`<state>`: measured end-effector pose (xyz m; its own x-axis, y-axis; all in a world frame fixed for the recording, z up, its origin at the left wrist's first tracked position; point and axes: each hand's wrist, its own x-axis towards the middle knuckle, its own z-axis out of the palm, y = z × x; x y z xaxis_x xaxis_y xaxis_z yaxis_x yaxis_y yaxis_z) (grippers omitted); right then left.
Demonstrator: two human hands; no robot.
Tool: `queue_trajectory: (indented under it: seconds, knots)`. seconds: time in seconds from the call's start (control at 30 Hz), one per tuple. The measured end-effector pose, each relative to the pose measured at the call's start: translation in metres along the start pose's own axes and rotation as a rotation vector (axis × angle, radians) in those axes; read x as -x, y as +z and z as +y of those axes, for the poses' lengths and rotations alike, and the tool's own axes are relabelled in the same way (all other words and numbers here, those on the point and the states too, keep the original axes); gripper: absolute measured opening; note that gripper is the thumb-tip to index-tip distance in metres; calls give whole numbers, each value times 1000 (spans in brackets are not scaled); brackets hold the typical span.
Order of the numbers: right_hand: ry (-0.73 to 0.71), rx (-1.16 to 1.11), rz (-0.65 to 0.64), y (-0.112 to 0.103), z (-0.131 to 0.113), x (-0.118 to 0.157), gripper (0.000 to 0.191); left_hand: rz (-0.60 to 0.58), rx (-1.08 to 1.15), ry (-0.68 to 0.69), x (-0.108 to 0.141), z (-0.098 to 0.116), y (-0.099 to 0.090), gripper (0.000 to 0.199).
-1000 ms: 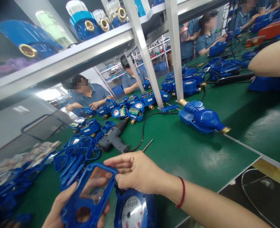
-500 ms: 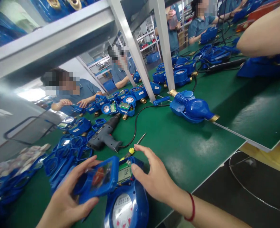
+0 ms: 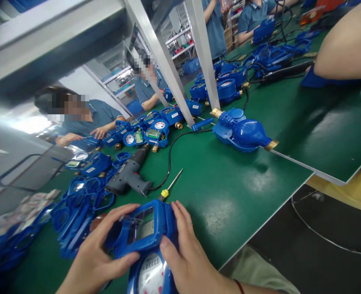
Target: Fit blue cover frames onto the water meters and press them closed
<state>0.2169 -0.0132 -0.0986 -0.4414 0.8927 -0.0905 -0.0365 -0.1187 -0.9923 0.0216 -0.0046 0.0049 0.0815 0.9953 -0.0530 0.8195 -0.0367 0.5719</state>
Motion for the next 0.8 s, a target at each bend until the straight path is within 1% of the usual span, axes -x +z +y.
queue_trajectory:
  seconds: [0.17, 0.33, 0.53, 0.6, 0.73, 0.8]
  knots:
    - [-50, 30, 12, 3, 3, -1, 71, 145, 103, -31, 2, 6, 5, 61]
    - [-59, 30, 12, 2, 3, -2, 70, 195, 91, -41, 9, 1, 9, 62]
    - [-63, 39, 28, 3, 3, -2, 70, 184, 110, -4, 10, -6, 17, 60]
    - [-58, 31, 34, 4, 2, -2, 70, 144, 47, 43, 9, -10, 16, 61]
    - [-33, 12, 29, 4, -2, 0, 71, 21, -166, 134, 5, -20, 8, 64]
    - [-14, 2, 12, 3, -5, 1, 74, 9, -208, 163, 3, -23, 5, 63]
